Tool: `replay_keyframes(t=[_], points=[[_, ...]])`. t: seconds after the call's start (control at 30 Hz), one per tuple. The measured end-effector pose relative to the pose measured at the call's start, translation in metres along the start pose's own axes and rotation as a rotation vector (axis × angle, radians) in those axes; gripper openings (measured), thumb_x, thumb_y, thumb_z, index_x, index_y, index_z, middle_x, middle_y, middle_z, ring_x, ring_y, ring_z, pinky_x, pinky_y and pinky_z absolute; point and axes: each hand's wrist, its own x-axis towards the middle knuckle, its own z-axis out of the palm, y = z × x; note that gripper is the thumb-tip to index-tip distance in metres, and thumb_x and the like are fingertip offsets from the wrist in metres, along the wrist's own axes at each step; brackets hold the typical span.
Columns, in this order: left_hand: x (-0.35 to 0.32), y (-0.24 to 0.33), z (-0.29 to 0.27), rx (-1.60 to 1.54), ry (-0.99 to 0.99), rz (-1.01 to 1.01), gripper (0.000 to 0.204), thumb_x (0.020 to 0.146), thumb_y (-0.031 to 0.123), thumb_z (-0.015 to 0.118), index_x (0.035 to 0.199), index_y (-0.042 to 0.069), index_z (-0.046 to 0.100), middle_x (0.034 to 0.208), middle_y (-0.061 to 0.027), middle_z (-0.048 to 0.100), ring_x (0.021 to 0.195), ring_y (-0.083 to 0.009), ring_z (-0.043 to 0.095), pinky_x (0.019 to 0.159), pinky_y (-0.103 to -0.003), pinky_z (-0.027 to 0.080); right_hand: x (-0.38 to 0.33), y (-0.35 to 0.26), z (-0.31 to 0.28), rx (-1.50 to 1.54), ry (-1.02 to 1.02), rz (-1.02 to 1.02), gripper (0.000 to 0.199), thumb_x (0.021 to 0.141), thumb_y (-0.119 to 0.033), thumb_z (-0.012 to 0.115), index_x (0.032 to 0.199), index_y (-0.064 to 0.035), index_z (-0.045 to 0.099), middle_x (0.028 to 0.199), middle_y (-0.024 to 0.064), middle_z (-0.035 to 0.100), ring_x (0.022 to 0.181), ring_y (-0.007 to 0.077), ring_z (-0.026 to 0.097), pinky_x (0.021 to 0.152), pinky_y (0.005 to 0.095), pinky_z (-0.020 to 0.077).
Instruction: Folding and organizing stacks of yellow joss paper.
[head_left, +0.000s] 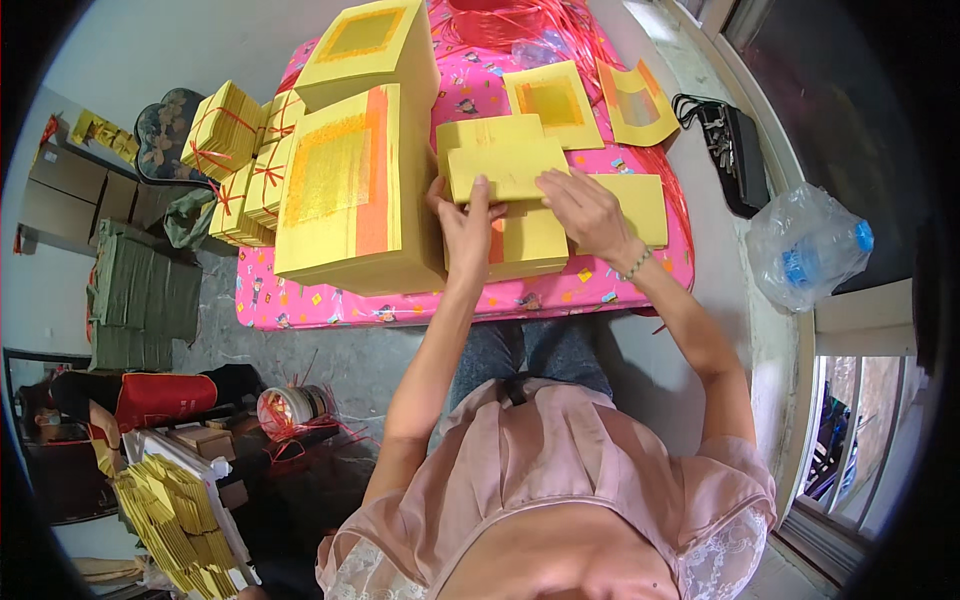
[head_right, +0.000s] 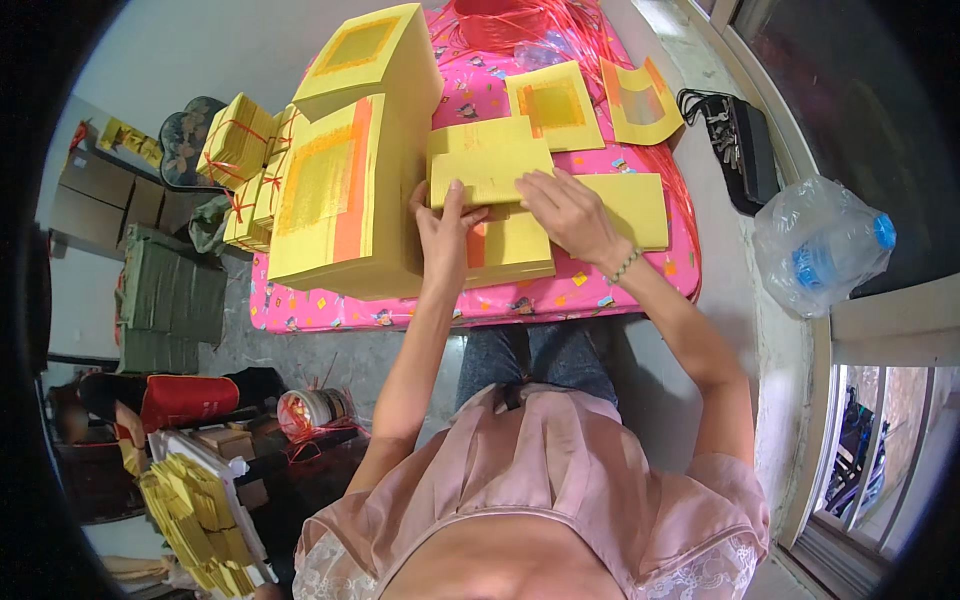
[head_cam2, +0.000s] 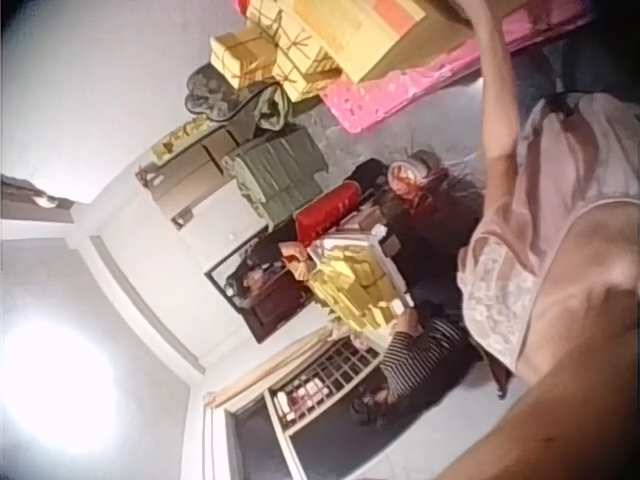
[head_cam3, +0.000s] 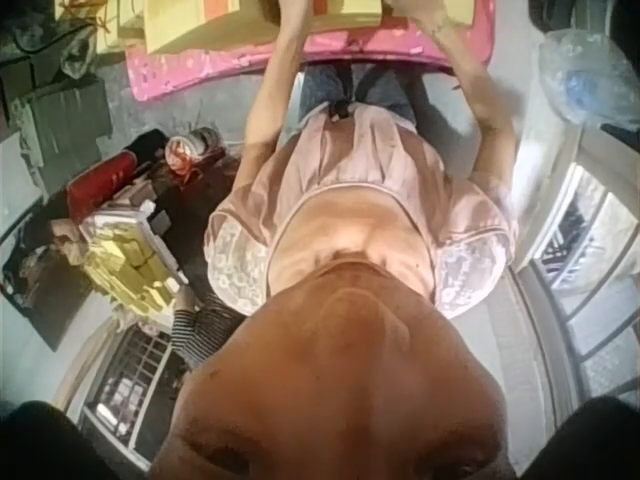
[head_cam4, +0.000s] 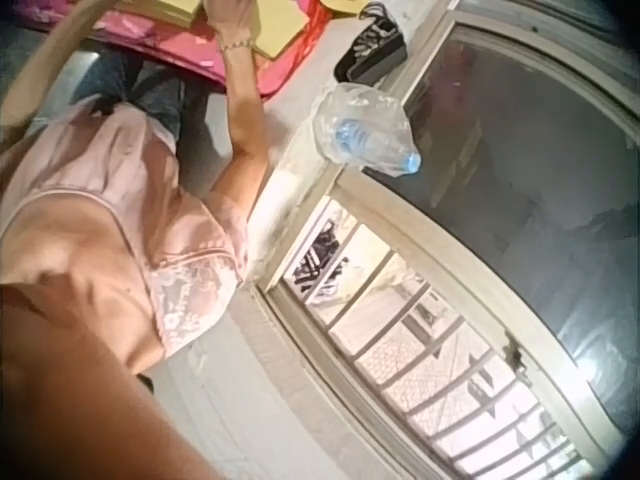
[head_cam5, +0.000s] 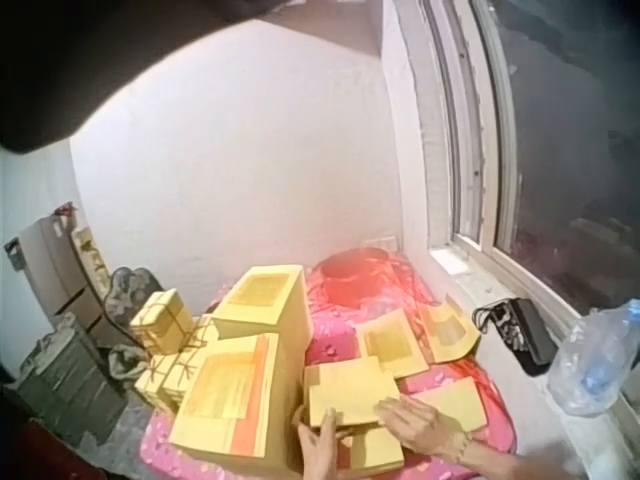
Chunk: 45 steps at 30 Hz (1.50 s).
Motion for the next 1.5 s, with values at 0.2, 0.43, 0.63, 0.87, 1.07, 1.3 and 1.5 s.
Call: replay_keyframes(t=[0.2, 0.43, 0.63, 0.87, 1.07, 1.3, 1.5], points=[[-0.02, 0.006, 0.0, -0.042, -0.052, 0.036, 0.044, 0.092, 0.004, 0.056, 0.13, 0.0, 0.035, 0.117, -0.0103, 0.052, 0.102, -0.0151, 0.056, 0.079, -0.028, 0.052, -0.016, -0.018, -0.025, 0.175, -0.014, 0.32, 0.038, 0.09, -0.012, 0.06, 0.126, -0.003, 0.053, 0.129, 0.0157, 0.054, 0.122, 0.0302, 0.051, 0.102, 0.0396, 0.0432], [-0.05, 0.011, 0.015, -0.02, -0.146, 0.225, 0.025, 0.091, 0.001, 0.058, 0.115, 0.001, 0.051, 0.104, -0.0026, 0.059, 0.096, -0.0077, 0.054, 0.08, -0.023, 0.046, -0.031, -0.027, -0.035, 0.872, 0.277, 0.828, 0.049, 0.097, -0.017, 0.053, 0.139, 0.0004, 0.032, 0.136, 0.0154, 0.045, 0.126, 0.0234, 0.046, 0.105, 0.0328, 0.0356], [-0.063, -0.001, 0.031, -0.014, -0.274, 0.19, 0.029, 0.09, 0.001, 0.059, 0.118, 0.001, 0.05, 0.108, -0.0037, 0.057, 0.102, -0.0097, 0.052, 0.087, -0.024, 0.044, -0.044, -0.013, -0.057, 1.039, 0.251, 0.947, 0.029, 0.1, -0.013, 0.047, 0.125, 0.0026, 0.046, 0.118, 0.0081, 0.058, 0.11, 0.0114, 0.054, 0.094, 0.0266, 0.0422], [-0.107, -0.034, 0.049, 0.057, -0.616, 0.053, 0.062, 0.088, 0.008, 0.065, 0.14, 0.001, 0.03, 0.13, -0.0152, 0.049, 0.118, -0.0259, 0.053, 0.099, -0.039, 0.046, -0.09, 0.041, -0.062, 1.04, 0.336, 1.131, 0.026, 0.1, -0.016, 0.047, 0.119, 0.0011, 0.051, 0.11, 0.0078, 0.063, 0.099, 0.0101, 0.059, 0.087, 0.0256, 0.0467], [-0.113, -0.084, 0.058, 0.91, -0.738, 0.581, 0.075, 0.08, 0.017, 0.07, 0.137, -0.01, 0.03, 0.138, -0.0299, 0.032, 0.129, -0.0473, 0.031, 0.106, -0.049, 0.032, -0.115, 0.056, -0.048, 0.906, 0.272, 1.205, 0.025, 0.099, -0.017, 0.048, 0.116, 0.0012, 0.052, 0.105, 0.0081, 0.063, 0.096, 0.0094, 0.058, 0.086, 0.0247, 0.0455], [-0.102, -0.123, 0.061, 1.14, -0.7, 0.63, 0.077, 0.079, 0.023, 0.07, 0.137, -0.009, 0.031, 0.138, -0.0261, 0.034, 0.127, -0.042, 0.035, 0.103, -0.049, 0.034, -0.168, 0.083, -0.008, 0.303, 0.047, 1.079, 0.029, 0.096, -0.021, 0.051, 0.114, 0.0014, 0.05, 0.101, 0.0206, 0.064, 0.091, 0.0327, 0.064, 0.081, 0.0405, 0.0478], [-0.104, -0.128, 0.06, 1.169, -0.652, 0.65, 0.077, 0.082, 0.028, 0.067, 0.139, -0.009, 0.029, 0.14, -0.0241, 0.034, 0.127, -0.0407, 0.035, 0.104, -0.048, 0.032, -0.157, 0.07, -0.012, 0.225, 0.008, 1.037, 0.025, 0.096, -0.02, 0.049, 0.111, 0.0005, 0.047, 0.096, 0.0259, 0.063, 0.09, 0.042, 0.063, 0.075, 0.0463, 0.0478]])
